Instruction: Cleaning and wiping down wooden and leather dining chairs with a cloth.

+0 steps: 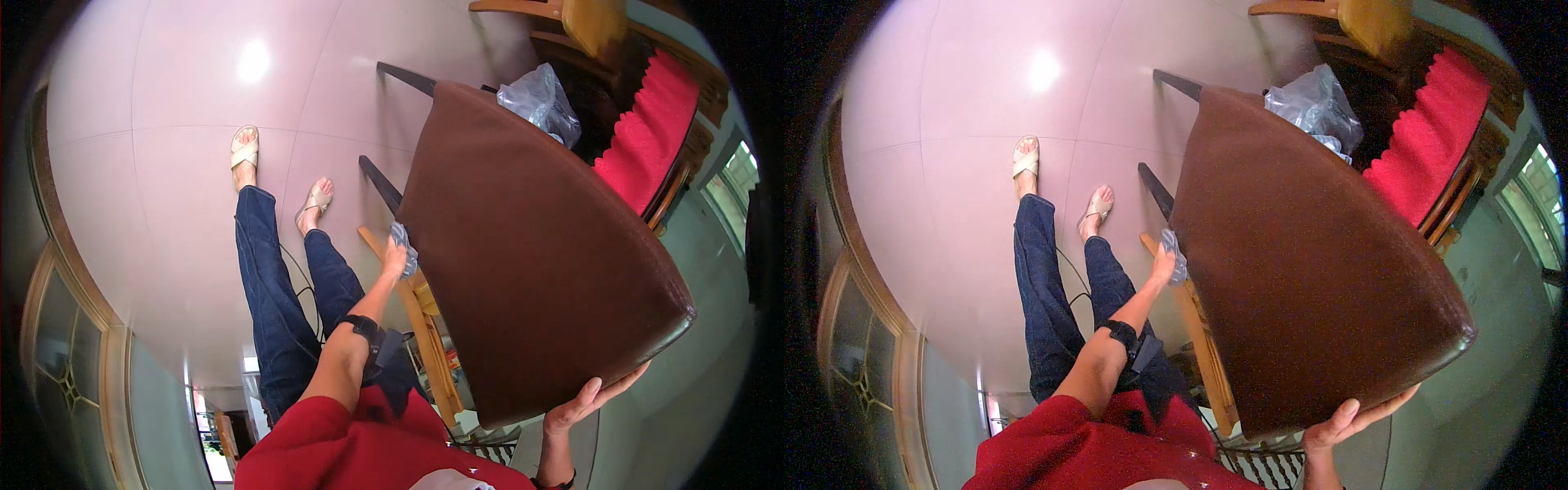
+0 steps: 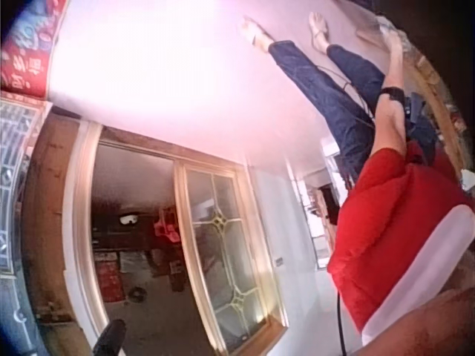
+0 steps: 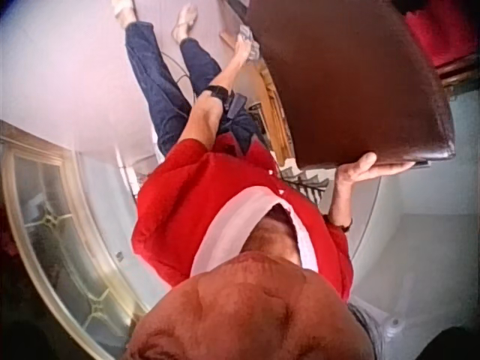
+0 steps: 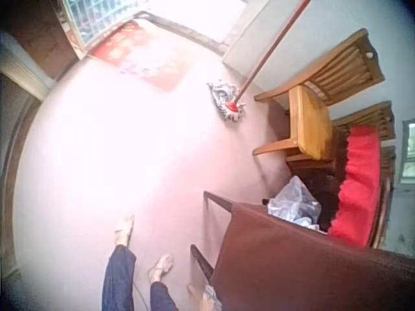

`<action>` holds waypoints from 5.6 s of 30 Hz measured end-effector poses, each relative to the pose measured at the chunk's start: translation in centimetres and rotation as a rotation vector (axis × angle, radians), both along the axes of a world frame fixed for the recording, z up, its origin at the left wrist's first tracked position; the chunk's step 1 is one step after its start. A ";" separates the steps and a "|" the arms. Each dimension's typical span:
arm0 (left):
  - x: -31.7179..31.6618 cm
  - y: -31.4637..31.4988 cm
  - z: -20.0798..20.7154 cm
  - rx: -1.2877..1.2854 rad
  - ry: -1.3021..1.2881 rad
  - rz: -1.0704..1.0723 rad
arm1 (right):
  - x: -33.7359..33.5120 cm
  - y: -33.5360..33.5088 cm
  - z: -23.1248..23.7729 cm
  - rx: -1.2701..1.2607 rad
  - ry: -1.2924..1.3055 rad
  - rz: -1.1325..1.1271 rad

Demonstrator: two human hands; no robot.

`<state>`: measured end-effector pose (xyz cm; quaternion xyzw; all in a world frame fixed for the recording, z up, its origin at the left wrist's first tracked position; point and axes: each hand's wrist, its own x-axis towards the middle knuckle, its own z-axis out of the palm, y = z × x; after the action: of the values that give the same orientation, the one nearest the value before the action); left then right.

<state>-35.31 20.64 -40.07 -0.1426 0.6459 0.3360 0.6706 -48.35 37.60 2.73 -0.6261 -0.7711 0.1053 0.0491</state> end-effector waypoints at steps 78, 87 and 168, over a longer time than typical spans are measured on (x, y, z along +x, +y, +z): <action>-21.1 14.9 36.6 1.013 0.445 0.022 | 2.5 1.1 -0.7 -0.031 0.366 0.118; -25.8 18.8 41.2 1.385 0.926 -0.618 | 3.7 0.0 -1.7 -0.013 0.349 -0.008; -76.8 77.8 39.3 1.222 0.900 -0.439 | -25.8 46.1 -2.0 -0.403 1.392 -0.637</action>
<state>-112.09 98.44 -0.79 0.5315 0.5694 0.5168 0.3553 -74.15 83.70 0.74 -0.6037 -0.3128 0.5912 0.4338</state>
